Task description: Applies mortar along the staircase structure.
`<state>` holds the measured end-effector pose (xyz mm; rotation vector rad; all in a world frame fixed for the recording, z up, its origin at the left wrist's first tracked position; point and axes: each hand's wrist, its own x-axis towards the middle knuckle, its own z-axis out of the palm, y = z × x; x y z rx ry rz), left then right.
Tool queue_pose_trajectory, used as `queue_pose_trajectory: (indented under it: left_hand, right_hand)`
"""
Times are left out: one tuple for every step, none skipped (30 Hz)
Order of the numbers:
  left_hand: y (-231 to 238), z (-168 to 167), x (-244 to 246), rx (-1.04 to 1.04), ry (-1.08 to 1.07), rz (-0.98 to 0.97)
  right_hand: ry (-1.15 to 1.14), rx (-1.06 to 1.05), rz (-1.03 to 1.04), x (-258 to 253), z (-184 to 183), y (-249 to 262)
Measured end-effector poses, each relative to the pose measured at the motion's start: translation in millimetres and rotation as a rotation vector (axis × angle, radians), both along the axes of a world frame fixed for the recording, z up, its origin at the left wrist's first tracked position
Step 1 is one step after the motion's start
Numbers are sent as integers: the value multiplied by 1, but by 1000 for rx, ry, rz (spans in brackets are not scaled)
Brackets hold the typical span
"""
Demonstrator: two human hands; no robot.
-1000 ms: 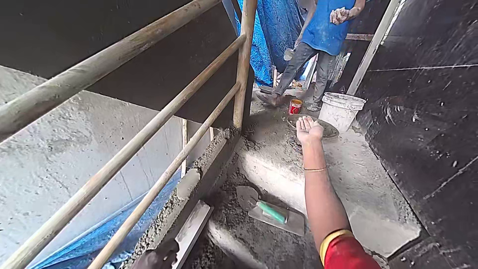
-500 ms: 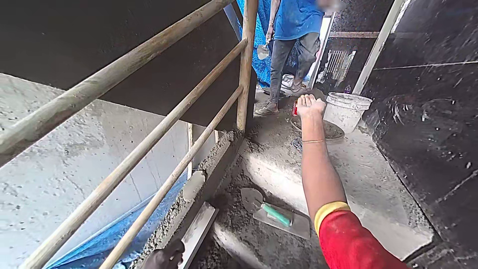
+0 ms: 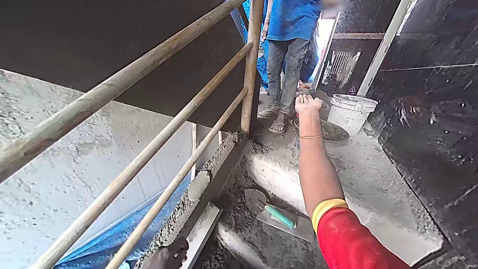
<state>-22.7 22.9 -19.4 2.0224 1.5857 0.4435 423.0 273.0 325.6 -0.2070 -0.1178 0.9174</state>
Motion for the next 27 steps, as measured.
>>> queue_pose_trajectory:
  left_hand:
    - [0,-1,0,-1,-1,1]
    - [1,-2,0,-5,-4,0]
    - [1,-1,0,-9,-5,1]
    - [1,-1,0,-15,-3,3]
    - [0,-1,0,-16,1,8]
    - [0,-1,0,-13,4,11]
    - [0,-2,-1,-7,8,12]
    - [0,-3,-1,-1,13,10]
    - [0,-4,-2,13,17,7]
    - [0,-5,-3,20,19,3]
    - [0,-5,-4,21,19,0]
    - [0,-5,-4,16,15,-2]
    - [0,-6,-5,11,15,-2]
    - [0,-7,-5,10,16,-3]
    - [0,-7,-6,14,18,-6]
    - [0,-6,-6,23,20,-7]
    - [0,-7,-6,34,19,-6]
    - [0,-7,-6,39,23,-1]
    - [1,-8,-6,36,30,3]
    - [2,-8,-5,31,37,5]
    - [2,-9,-5,21,44,6]
    - [2,-10,-5,19,44,9]
    - [2,-10,-5,18,44,12]
    - [1,-9,-5,16,43,16]
    - [0,-8,-5,9,42,23]
    - [0,-8,-5,5,41,31]
    - [1,-6,-5,-2,43,37]
  right_hand:
    - [3,-4,-2,-1,0,-1]
    - [10,-8,-2,-2,0,-2]
    - [22,-9,-3,-4,1,-3]
    - [28,-5,-1,-6,2,-4]
    - [32,-3,1,-8,2,-5]
    - [34,3,3,-10,4,-6]
    - [40,7,4,-11,5,-7]
    - [47,7,4,-13,7,-8]
    - [57,10,7,-13,8,-8]
    - [65,12,9,-14,9,-8]
    - [73,11,8,-15,11,-9]
    - [79,13,6,-17,13,-9]
    - [84,14,2,-19,15,-11]
    - [89,17,0,-20,16,-12]
    - [92,22,4,-20,17,-13]
    - [99,27,7,-21,18,-14]
    - [109,26,7,-22,18,-15]
    - [122,21,5,-24,18,-15]
    - [134,14,3,-26,18,-15]
    - [148,10,-1,-28,17,-15]
    - [163,5,-8,-30,16,-15]
    - [179,3,-16,-32,14,-15]
    - [198,8,-30,-34,12,-15]
    - [233,16,-60,-38,11,-16]
    - [246,22,-86,-41,10,-19]
    - [241,24,-102,-45,9,-22]
    - [230,18,-118,-48,8,-24]
